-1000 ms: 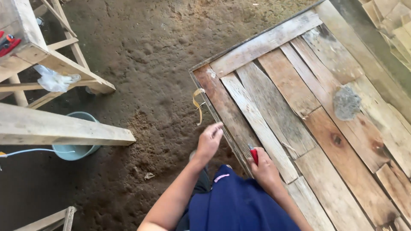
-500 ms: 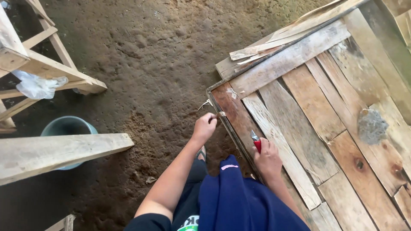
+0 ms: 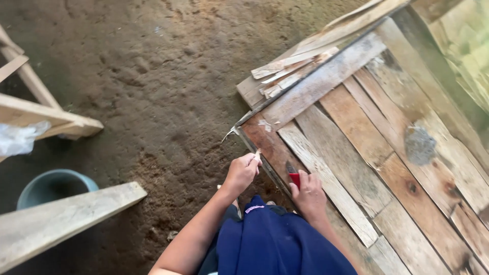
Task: The person uses a red utility knife to scrape a wooden surface, then applies a brown paste from a small container onto thin wooden strips. The strips are placed and pressed onto a wooden board. The person repeats the application and placement process on additional strips.
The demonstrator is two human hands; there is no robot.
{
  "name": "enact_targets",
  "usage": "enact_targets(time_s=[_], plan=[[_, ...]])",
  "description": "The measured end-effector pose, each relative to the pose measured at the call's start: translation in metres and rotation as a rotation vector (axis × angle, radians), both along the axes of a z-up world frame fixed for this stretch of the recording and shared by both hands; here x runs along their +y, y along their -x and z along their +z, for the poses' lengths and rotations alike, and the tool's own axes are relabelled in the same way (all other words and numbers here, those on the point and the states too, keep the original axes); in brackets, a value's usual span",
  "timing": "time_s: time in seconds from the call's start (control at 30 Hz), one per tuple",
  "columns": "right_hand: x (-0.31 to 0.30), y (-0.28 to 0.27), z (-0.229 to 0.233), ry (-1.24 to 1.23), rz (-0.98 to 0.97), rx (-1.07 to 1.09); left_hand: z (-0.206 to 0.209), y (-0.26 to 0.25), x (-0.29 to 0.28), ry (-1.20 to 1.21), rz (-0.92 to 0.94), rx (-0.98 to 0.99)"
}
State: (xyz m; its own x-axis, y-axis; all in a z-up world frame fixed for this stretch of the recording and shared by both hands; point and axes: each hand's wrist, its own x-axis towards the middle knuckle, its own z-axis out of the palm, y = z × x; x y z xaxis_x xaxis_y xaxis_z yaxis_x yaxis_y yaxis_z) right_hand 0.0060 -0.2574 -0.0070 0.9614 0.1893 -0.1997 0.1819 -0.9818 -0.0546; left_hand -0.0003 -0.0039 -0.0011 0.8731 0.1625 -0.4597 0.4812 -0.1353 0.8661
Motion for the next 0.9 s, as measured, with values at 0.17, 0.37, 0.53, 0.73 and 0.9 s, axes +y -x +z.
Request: enact_targets(time_s=[0.17,0.37,0.53,0.73,0.9], plan=[[-0.009,0.001,-0.007,-0.041,0.019,-0.01,0.052,-0.001,-0.014,-0.061,-0.032,-0.139],[-0.014,-0.005,0.046,-0.647,0.011,0.164,0.138,-0.013,-0.057,0.182,-0.145,-0.31],[-0.026,-0.01,0.177,-1.427,-0.183,0.447,0.168,-0.023,-0.115,0.221,-0.433,-0.405],[-0.111,-0.001,0.19,-1.465,-0.077,-0.118,0.183,-0.035,-0.183,0.165,-0.646,-0.411],[-0.23,-0.015,0.223,-1.434,-0.096,-0.396,0.202,-0.06,-0.228,0.149,-0.942,-0.315]])
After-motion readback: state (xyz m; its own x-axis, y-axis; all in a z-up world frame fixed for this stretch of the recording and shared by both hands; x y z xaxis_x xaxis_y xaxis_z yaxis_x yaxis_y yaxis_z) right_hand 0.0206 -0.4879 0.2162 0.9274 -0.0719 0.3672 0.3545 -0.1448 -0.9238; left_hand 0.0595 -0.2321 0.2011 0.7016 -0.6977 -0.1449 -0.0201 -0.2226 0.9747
